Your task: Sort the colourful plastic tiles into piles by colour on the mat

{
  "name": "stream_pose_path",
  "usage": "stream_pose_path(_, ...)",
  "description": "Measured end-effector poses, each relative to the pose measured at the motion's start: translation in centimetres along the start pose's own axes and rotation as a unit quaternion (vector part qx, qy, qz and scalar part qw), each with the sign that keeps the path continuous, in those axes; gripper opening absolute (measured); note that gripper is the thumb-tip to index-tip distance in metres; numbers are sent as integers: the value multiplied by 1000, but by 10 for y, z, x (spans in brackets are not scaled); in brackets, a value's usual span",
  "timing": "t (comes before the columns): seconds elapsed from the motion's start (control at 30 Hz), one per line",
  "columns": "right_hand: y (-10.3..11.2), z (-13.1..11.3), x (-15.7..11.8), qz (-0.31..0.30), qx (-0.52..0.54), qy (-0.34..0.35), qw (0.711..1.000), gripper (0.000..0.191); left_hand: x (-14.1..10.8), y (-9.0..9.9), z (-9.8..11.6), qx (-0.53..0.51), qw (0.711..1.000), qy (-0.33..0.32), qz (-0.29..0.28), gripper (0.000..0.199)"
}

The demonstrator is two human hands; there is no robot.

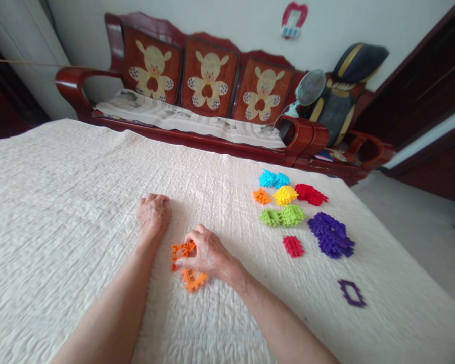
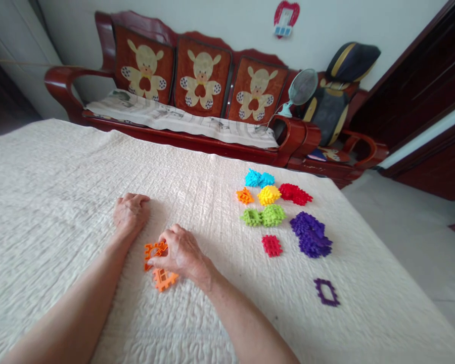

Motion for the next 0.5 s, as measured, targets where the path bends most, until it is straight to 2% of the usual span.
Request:
stream_pose_path(0.27,15,13,9,-13,71,8,997,7,2,-4,-4,-9,1000,-7,-1,41)
stream_pose_path(0.33,26,23,13,37,61,-9,997,8,2,-4,-4,-13,1000,-4,1,40)
stream_pose_path(0.4,40,34,14,128,20,-21,991,15,2,-5,-4,-14,1000,-2,5,40)
stream_pose_path(0.47,53,43,12,208,-34,-15,978,21,2,-4,-4,-14,1000,1,7,40)
stream_pose_path(0.5,58,47,10,227,-55,-5,972,22,2,-4,-4,-14,1000,1,6,40)
Point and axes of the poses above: each hand's wrist, its own x-axis towards the middle knuckle, its own y-axis out of the back of the hand, z = x × y, the point moved 2 cm from there along x, towards the middle knuckle, and after that the axes turned 12 degrees about z, right-handed, at the moved point
